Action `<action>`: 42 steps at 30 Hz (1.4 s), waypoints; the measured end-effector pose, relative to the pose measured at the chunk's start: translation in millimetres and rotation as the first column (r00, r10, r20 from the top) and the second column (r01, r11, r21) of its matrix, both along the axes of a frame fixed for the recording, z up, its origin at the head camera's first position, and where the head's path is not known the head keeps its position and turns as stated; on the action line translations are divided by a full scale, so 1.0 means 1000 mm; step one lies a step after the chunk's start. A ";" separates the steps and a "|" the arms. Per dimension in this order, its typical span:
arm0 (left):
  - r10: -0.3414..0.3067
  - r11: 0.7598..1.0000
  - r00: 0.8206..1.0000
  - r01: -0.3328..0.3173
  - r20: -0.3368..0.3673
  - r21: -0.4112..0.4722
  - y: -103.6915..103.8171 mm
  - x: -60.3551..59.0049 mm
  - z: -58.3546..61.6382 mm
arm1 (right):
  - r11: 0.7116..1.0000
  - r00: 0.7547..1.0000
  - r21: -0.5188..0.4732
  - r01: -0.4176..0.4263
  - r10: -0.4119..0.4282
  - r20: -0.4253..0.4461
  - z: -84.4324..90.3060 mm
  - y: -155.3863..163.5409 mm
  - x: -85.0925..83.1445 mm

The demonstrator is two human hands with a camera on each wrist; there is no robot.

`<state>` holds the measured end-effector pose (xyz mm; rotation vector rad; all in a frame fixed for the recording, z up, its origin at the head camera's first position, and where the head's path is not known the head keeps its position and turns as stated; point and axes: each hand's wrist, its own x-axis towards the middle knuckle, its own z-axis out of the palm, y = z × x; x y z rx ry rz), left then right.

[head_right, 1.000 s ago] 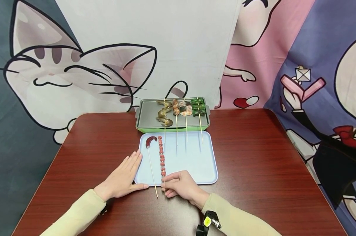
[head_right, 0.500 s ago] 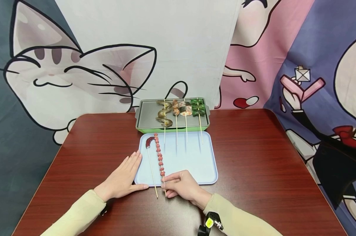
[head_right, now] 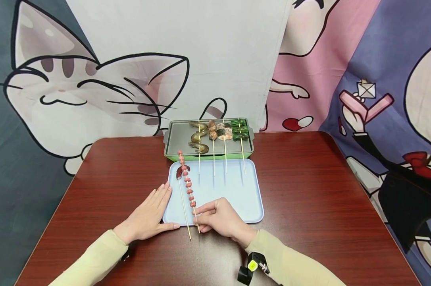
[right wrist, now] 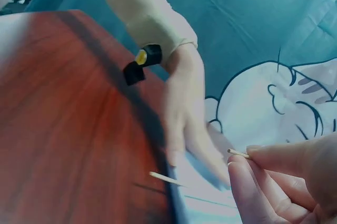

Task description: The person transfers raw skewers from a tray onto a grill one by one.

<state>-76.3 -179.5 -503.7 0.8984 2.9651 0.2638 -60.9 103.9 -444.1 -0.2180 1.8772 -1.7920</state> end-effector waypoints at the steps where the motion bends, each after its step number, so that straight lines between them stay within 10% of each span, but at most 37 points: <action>1: 0.000 1.000 1.000 0.000 -0.001 0.002 0.000 0.000 0.000 | 1.000 1.000 0.000 0.003 -0.003 -0.005 0.002 0.000 -0.002; 22: -0.006 1.000 1.000 0.006 0.006 -0.003 0.001 -0.001 0.001 | 0.991 0.988 0.013 0.134 -0.132 -0.086 0.050 -0.024 -0.092; 32: -0.023 0.999 1.000 0.022 0.013 0.033 0.002 0.000 0.007 | 0.987 0.989 0.079 0.143 -0.145 0.020 0.048 -0.046 -0.137; 42: -0.009 1.000 1.000 0.009 -0.012 0.006 0.000 0.000 0.001 | 0.976 0.987 0.158 0.147 -0.154 0.035 0.043 -0.056 -0.147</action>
